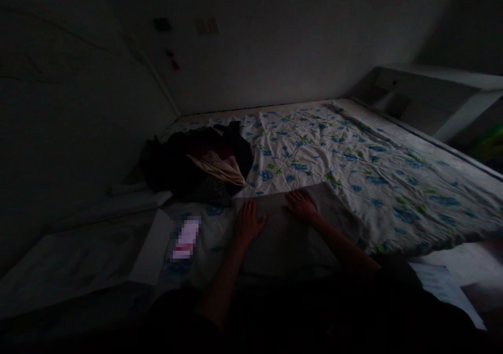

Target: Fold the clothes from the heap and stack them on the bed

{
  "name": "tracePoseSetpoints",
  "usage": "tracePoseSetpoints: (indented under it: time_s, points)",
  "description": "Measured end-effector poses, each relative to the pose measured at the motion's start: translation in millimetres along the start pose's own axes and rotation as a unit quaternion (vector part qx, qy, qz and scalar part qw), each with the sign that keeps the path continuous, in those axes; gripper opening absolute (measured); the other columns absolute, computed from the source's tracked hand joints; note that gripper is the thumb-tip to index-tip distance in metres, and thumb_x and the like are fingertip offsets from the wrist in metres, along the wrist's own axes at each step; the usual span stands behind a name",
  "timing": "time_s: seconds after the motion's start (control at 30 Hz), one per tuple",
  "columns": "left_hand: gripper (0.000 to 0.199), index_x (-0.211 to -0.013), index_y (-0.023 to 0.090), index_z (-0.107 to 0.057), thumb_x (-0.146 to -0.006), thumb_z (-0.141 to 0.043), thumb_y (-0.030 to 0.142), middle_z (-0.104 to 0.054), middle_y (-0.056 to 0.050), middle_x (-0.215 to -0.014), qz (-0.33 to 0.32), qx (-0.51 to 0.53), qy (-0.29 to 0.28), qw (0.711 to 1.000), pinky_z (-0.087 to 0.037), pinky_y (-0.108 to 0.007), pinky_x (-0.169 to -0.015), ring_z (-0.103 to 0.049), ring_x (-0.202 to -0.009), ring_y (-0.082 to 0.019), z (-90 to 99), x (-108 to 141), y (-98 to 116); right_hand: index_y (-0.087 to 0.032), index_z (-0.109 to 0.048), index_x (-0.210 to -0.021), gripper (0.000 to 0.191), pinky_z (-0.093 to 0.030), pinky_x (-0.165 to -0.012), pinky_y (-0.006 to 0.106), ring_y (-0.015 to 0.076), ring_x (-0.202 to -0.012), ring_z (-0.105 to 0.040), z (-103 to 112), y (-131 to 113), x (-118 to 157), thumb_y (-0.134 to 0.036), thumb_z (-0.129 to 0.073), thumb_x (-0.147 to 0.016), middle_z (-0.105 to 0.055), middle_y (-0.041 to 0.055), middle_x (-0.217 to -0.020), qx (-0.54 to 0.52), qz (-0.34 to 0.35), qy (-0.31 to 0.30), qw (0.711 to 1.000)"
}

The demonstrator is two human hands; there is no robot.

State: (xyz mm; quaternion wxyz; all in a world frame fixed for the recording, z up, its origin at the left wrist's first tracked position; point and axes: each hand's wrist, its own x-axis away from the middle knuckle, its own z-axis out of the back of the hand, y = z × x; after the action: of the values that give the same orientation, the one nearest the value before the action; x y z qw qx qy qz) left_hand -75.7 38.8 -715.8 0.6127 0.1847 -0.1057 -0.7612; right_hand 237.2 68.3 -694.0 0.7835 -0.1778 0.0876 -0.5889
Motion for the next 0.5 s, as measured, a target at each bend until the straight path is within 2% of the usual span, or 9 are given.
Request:
tracePoseSetpoints:
  time_s: [0.13, 0.27, 0.37, 0.43, 0.5]
  points:
    - [0.092, -0.182, 0.007, -0.049, -0.107, -0.065, 0.059, -0.046, -0.027, -0.189, -0.005, -0.027, 0.012, 1.0, -0.026, -0.057, -0.15, -0.039, -0.18, -0.043, -1.9, -1.4, -1.9, -0.022, -0.043, -0.189, 0.079, -0.017, -0.15, 0.055, 0.0325, -0.183, -0.028, 16.9, 76.8, 11.3, -0.067, -0.043, -0.124, -0.035, 0.0135, -0.196, 0.04, -0.06, -0.006, 0.997]
    - [0.088, -0.178, 0.002, -0.052, -0.109, -0.06, 0.057, -0.048, -0.028, -0.187, -0.012, -0.098, 0.003, 0.995, -0.031, -0.057, -0.148, -0.043, -0.177, -0.043, -1.3, -3.5, -1.9, -0.022, -0.041, -0.19, 0.079, -0.016, -0.148, 0.07, 0.0342, -0.185, -0.023, 31.5, 137.2, 16.8, -0.066, -0.031, -0.125, -0.031, 0.0136, -0.197, 0.079, -0.127, -0.018, 0.989]
    - [0.085, -0.176, 0.002, -0.054, -0.11, -0.061, 0.056, -0.05, -0.028, -0.186, -0.02, -0.123, 0.002, 0.992, -0.034, -0.055, -0.147, -0.045, -0.176, -0.042, 0.8, -4.6, -1.3, -0.021, -0.038, -0.191, 0.081, -0.018, -0.145, 0.077, 0.0369, -0.185, -0.021, 36.0, 157.1, 13.9, -0.066, -0.027, -0.125, -0.029, 0.0146, -0.197, 0.081, -0.152, -0.038, 0.984]
    - [0.084, -0.175, 0.003, -0.057, -0.11, -0.063, 0.056, -0.052, -0.028, -0.185, -0.022, -0.132, -0.001, 0.991, -0.035, -0.054, -0.146, -0.047, -0.175, -0.042, 3.5, -7.8, -0.2, -0.02, -0.038, -0.191, 0.08, -0.02, -0.144, 0.078, 0.0376, -0.185, -0.021, 38.3, 157.9, 8.3, -0.064, -0.029, -0.125, -0.03, 0.0162, -0.197, 0.081, -0.155, -0.047, 0.984]
    - [0.079, -0.17, 0.006, -0.062, -0.11, -0.066, 0.057, -0.057, -0.027, -0.181, -0.021, -0.141, -0.01, 0.99, -0.039, -0.054, -0.143, -0.052, -0.171, -0.042, 9.0, -15.9, 1.9, -0.019, -0.047, -0.186, 0.074, -0.024, -0.142, 0.079, 0.0389, -0.183, -0.028, 42.4, 150.6, 0.1, -0.059, -0.033, -0.125, -0.039, 0.0191, -0.193, 0.088, -0.156, -0.054, 0.982]
